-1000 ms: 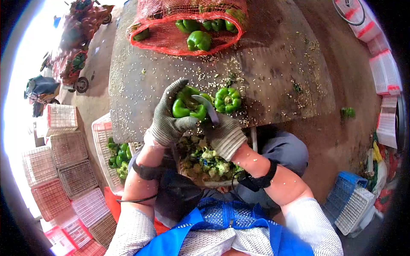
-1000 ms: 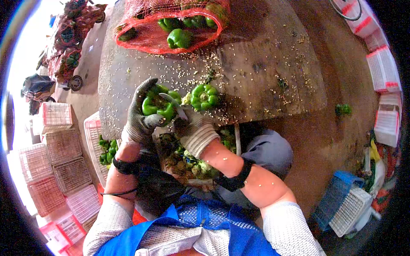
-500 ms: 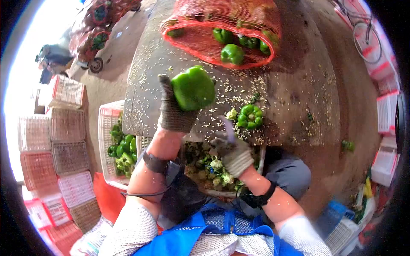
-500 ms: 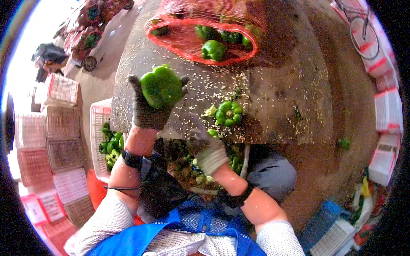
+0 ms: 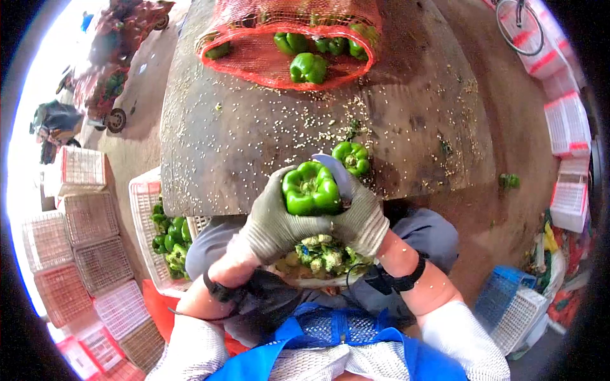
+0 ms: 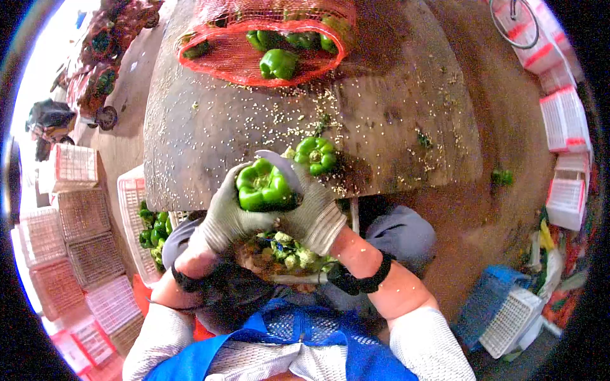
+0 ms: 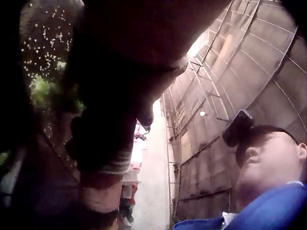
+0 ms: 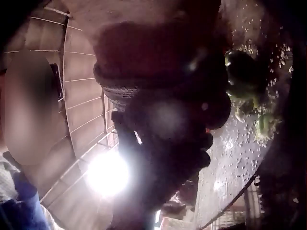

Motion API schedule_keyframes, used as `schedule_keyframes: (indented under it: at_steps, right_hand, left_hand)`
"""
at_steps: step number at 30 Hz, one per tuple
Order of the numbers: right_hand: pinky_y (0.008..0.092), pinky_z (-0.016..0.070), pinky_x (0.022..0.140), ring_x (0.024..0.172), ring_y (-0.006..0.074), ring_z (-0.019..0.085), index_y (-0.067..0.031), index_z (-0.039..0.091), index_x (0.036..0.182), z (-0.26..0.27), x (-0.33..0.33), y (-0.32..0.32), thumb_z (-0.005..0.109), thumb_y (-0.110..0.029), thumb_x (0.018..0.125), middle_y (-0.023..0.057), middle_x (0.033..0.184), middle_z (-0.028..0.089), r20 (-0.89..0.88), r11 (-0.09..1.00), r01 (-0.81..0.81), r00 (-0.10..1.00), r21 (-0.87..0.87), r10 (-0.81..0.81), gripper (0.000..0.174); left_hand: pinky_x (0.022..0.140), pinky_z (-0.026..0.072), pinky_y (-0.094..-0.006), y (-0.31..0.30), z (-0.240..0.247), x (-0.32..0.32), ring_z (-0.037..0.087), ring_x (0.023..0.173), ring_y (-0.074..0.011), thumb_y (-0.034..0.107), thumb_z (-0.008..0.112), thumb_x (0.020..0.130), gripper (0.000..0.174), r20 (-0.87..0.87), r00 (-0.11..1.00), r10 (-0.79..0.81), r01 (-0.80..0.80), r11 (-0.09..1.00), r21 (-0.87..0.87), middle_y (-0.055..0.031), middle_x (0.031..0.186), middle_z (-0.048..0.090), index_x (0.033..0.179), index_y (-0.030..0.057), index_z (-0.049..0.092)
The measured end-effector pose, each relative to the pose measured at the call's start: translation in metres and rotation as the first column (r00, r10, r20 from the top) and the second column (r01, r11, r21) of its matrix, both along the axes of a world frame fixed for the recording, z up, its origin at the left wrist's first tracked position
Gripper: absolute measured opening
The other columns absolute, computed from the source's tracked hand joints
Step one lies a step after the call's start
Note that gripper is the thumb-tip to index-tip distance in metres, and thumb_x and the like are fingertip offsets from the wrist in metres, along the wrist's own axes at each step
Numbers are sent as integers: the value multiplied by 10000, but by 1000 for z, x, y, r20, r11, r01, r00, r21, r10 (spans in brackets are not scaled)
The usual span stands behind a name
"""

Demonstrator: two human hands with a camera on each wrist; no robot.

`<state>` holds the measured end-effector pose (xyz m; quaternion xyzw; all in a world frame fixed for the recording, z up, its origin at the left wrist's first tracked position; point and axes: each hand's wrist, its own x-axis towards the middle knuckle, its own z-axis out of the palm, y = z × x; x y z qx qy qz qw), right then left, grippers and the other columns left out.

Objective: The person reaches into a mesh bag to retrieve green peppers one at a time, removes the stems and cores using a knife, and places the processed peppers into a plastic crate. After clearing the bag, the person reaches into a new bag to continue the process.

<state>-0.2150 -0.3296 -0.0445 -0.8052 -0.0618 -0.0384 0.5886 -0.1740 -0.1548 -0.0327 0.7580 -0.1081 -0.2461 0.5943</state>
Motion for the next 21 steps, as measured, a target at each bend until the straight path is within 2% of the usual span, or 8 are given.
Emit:
schedule_keyframes:
  at_steps: [3, 5, 9, 12, 13, 15, 18, 21]
  right_hand:
    - [381, 465, 990, 1128, 288, 597, -121, 405, 1428, -3, -7, -7, 825, -283, 706, 138, 1222, 604, -36, 1000, -9, 999, 12, 9, 851]
    - [382, 486, 969, 1110, 305, 610, -75, 436, 1373, 0, -7, -9, 840, -217, 671, 146, 1215, 613, -170, 999, 38, 985, 22, -33, 822]
    - [358, 485, 966, 1082, 241, 630, -78, 495, 1343, -2, -18, -20, 844, -172, 685, 126, 1196, 636, -145, 994, 4, 989, -106, -20, 751]
    - [388, 478, 973, 1128, 292, 603, -59, 480, 1330, -7, -30, -17, 800, -207, 701, 150, 1226, 607, -270, 994, -97, 959, -41, 83, 722]
    - [379, 472, 981, 1120, 282, 606, -53, 477, 1340, 1, -30, -20, 787, -198, 710, 141, 1219, 609, -213, 985, -151, 963, 78, 164, 717]
    - [362, 482, 960, 1094, 244, 617, -34, 462, 1356, 13, -29, -29, 788, -182, 722, 136, 1207, 616, -391, 967, -172, 890, 190, 235, 728]
    - [349, 489, 950, 1094, 196, 612, 4, 489, 1329, 18, -26, -38, 804, -177, 733, 120, 1210, 626, -474, 898, -84, 826, 431, 305, 698]
    - [343, 487, 948, 1091, 174, 608, 26, 502, 1323, 18, -21, -42, 815, -177, 729, 94, 1204, 637, -440, 770, 3, 822, 638, 361, 702]
  left_hand:
    - [960, 481, -294, -9, 1, 1, 569, 1076, -127, 157, 931, 622, 855, -284, 957, 55, -103, 982, -159, -61, 1187, 616, 1317, -8, 461]
    - [948, 487, -295, -6, 1, 9, 578, 1060, -122, 157, 932, 618, 791, -266, 964, -6, -19, 996, -90, -43, 1163, 633, 1277, 13, 519]
    - [964, 478, -304, 7, 3, 27, 578, 1070, -122, 142, 936, 597, 805, -336, 916, -219, 193, 975, -108, -34, 1163, 648, 1287, 25, 540]
    - [963, 485, -314, 13, 2, 41, 579, 1077, -114, 122, 932, 596, 784, -369, 821, -436, 423, 898, -118, -17, 1169, 656, 1281, 46, 559]
    - [961, 487, -316, 20, -7, 47, 580, 1080, -113, 125, 934, 591, 783, -390, 782, -486, 459, 872, -169, -15, 1175, 655, 1277, 51, 564]
    - [950, 495, -321, 30, -12, 50, 581, 1092, -117, 135, 942, 574, 808, -462, 711, -531, 487, 845, -223, -18, 1192, 654, 1285, 58, 567]
    - [933, 496, -318, 38, -43, 56, 584, 1062, -127, 267, 943, 589, 853, -310, 685, -660, 472, 725, -502, -51, 1185, 653, 1300, 11, 547]
    - [979, 466, -358, 44, -32, 49, 572, 1106, -162, 439, 918, 586, 957, -340, 835, -433, 240, 843, -482, -85, 1281, 601, 1325, -11, 510]
